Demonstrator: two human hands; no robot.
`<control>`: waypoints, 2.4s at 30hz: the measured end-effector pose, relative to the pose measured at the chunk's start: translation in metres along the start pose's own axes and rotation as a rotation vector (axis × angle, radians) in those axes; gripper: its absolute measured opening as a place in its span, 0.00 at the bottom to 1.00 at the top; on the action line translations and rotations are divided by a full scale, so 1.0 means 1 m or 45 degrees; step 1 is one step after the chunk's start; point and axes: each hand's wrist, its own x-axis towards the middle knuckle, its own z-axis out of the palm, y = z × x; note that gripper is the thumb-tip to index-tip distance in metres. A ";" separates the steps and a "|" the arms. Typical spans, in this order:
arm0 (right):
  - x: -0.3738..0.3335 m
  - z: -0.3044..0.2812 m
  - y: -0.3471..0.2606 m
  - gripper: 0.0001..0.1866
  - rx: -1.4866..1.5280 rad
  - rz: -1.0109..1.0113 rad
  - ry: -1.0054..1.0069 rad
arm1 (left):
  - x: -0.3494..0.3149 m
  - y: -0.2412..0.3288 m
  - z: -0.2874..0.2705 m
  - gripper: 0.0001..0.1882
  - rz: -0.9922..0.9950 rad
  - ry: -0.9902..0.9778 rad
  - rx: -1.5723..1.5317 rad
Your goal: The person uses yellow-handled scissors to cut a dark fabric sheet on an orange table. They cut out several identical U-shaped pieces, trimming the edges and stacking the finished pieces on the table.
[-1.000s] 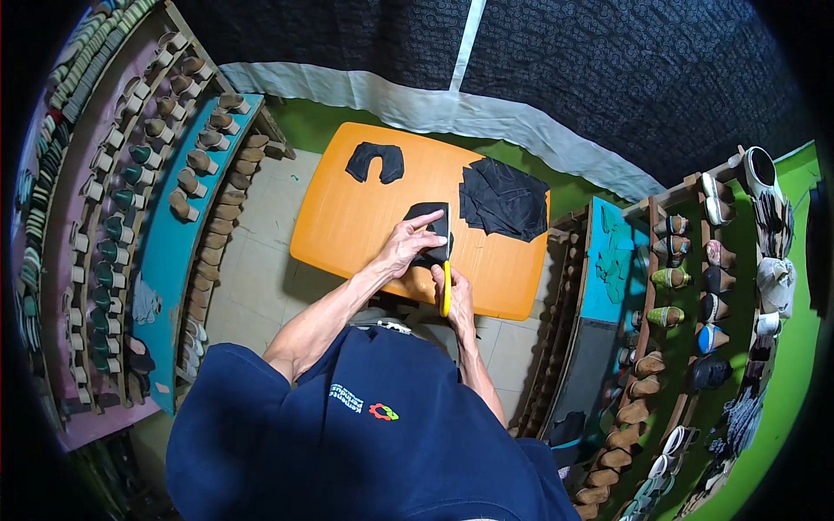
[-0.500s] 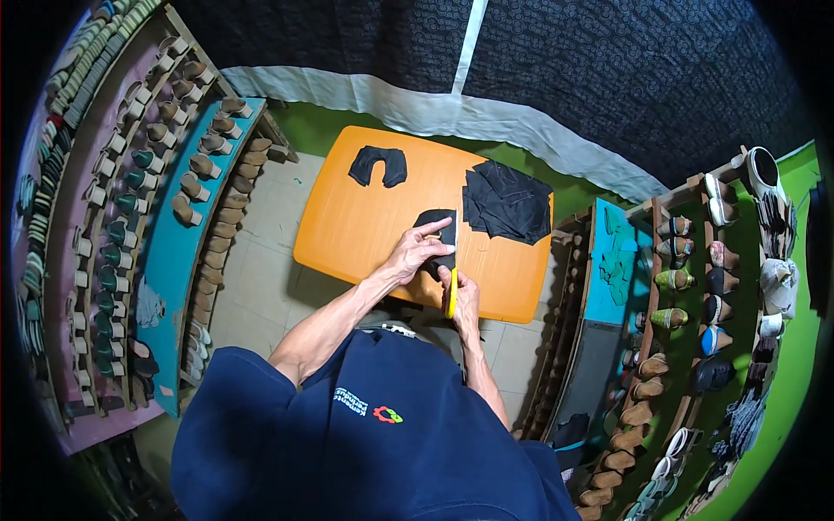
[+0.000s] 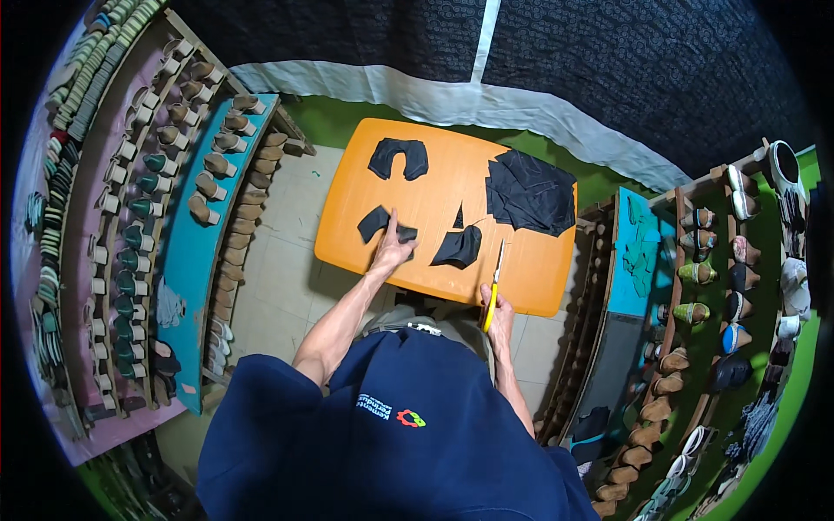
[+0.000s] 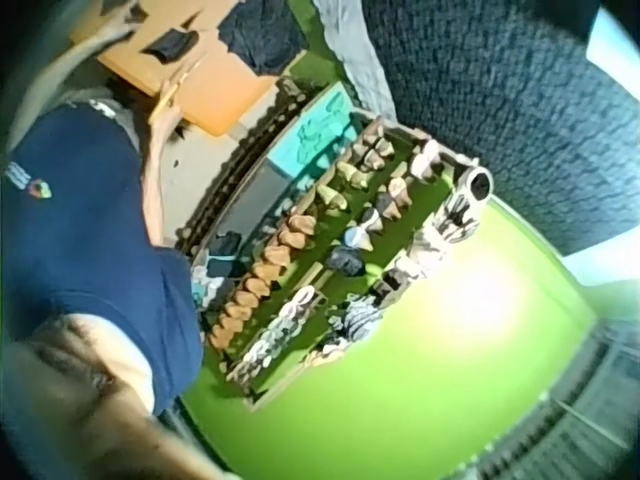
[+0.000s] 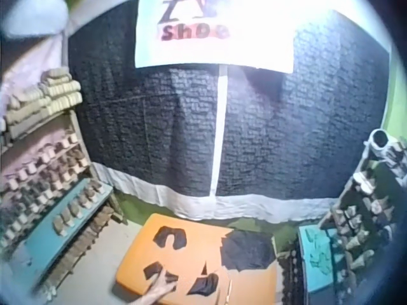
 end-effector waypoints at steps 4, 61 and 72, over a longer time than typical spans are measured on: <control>0.007 -0.011 0.036 0.28 -0.075 0.033 0.103 | 0.000 -0.030 0.023 0.39 0.425 0.450 0.690; 0.034 0.006 -0.063 0.29 0.257 -0.304 -0.058 | -0.085 0.088 0.035 0.27 -0.052 -0.985 -1.161; -0.011 0.033 -0.092 0.16 0.577 -0.366 -0.179 | -0.051 0.085 0.041 0.22 -0.011 -0.683 -1.259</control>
